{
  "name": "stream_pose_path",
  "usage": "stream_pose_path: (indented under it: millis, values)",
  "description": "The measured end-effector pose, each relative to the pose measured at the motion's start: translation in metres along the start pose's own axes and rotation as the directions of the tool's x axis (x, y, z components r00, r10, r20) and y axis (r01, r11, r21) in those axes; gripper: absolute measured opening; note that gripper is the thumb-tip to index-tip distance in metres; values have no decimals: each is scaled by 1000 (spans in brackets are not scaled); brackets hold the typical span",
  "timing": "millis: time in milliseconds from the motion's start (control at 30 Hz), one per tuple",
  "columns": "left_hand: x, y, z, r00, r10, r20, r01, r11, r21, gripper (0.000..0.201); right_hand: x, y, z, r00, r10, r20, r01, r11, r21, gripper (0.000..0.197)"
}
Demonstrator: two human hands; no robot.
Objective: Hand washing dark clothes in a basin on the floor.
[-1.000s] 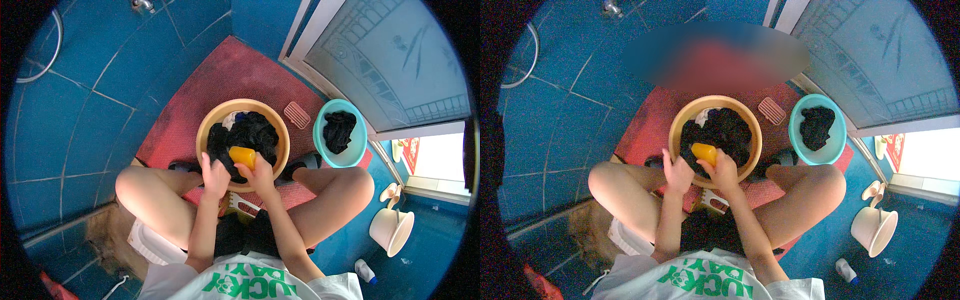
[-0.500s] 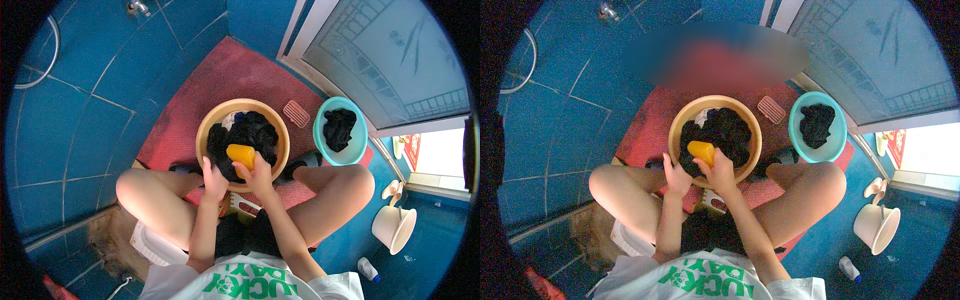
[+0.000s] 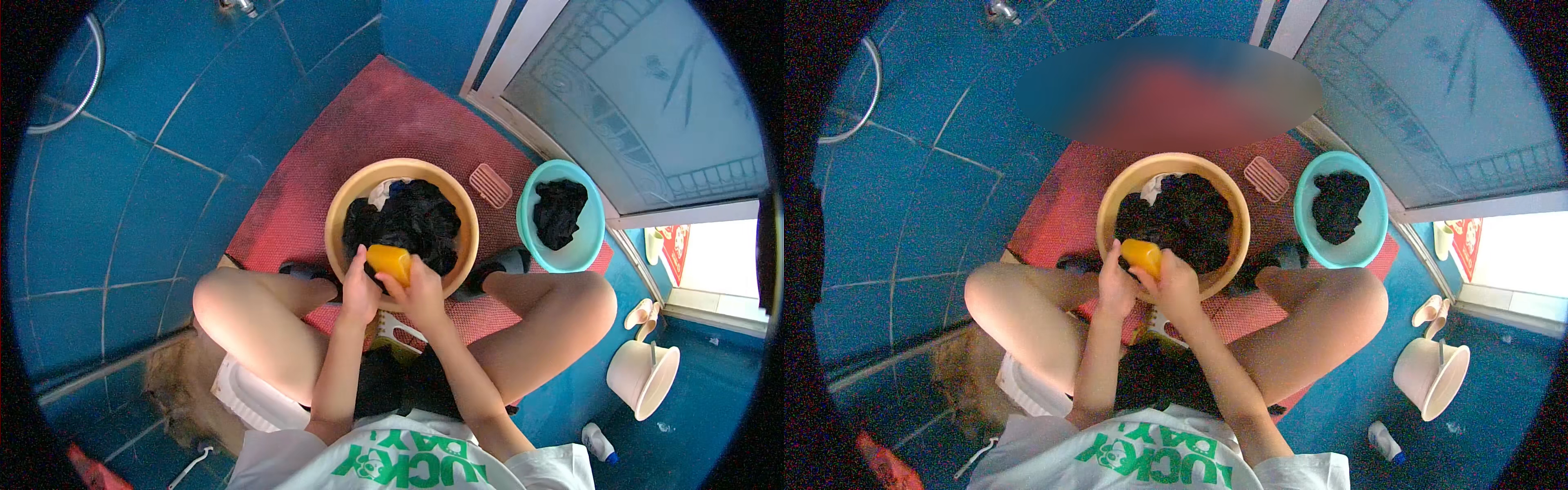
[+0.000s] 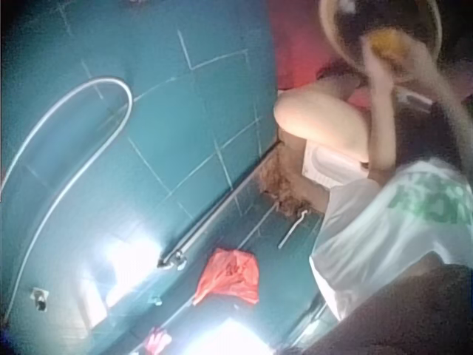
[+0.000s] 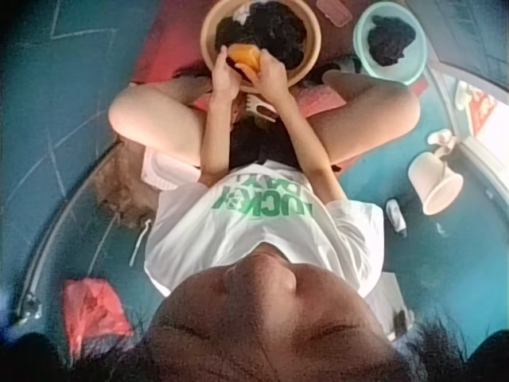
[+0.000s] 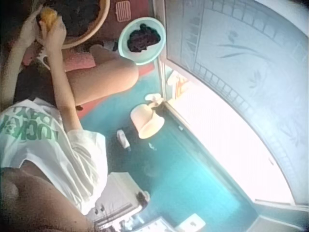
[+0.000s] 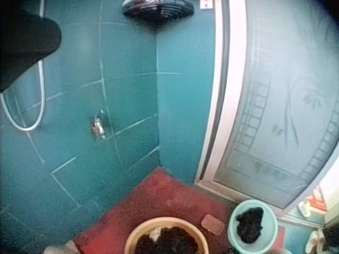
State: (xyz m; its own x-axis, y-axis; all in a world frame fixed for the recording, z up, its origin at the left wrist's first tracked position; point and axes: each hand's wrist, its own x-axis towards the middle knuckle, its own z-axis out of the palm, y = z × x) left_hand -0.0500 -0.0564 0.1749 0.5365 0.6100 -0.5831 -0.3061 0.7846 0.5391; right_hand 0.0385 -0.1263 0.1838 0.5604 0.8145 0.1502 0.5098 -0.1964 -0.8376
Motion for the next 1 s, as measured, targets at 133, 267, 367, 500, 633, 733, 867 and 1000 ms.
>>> stream_pose_path:
  millis: [133,267,367,500,633,733,867,1000]
  values:
    - [1,4,2,1000,-10,-8,10,999,31,39,6,10,6,999,24,-37,-25,999,-25,39]
    - [-2,6,11,987,86,-136,-81,996,41,40,-2,11,14,999,42,-11,-42,999,16,41]
    - [-2,10,-4,996,-61,-63,60,998,-18,43,-5,9,15,999,1,34,-3,999,35,42]
    - [-7,15,13,987,-67,-146,57,996,-75,45,-7,23,17,998,61,23,-64,986,153,41]
    - [-7,15,10,999,17,-51,-20,998,-59,39,-10,25,14,978,165,131,-177,981,84,37]
    - [1,10,-4,999,45,-15,-46,996,-81,37,-8,33,13,995,2,95,-6,999,46,37]
    - [5,9,-15,998,58,-17,-59,995,-79,33,-8,39,13,997,-20,77,24,998,-64,42]
    - [3,11,-4,999,1,-42,-6,993,-120,32,3,39,3,991,131,-41,-127,988,84,40]
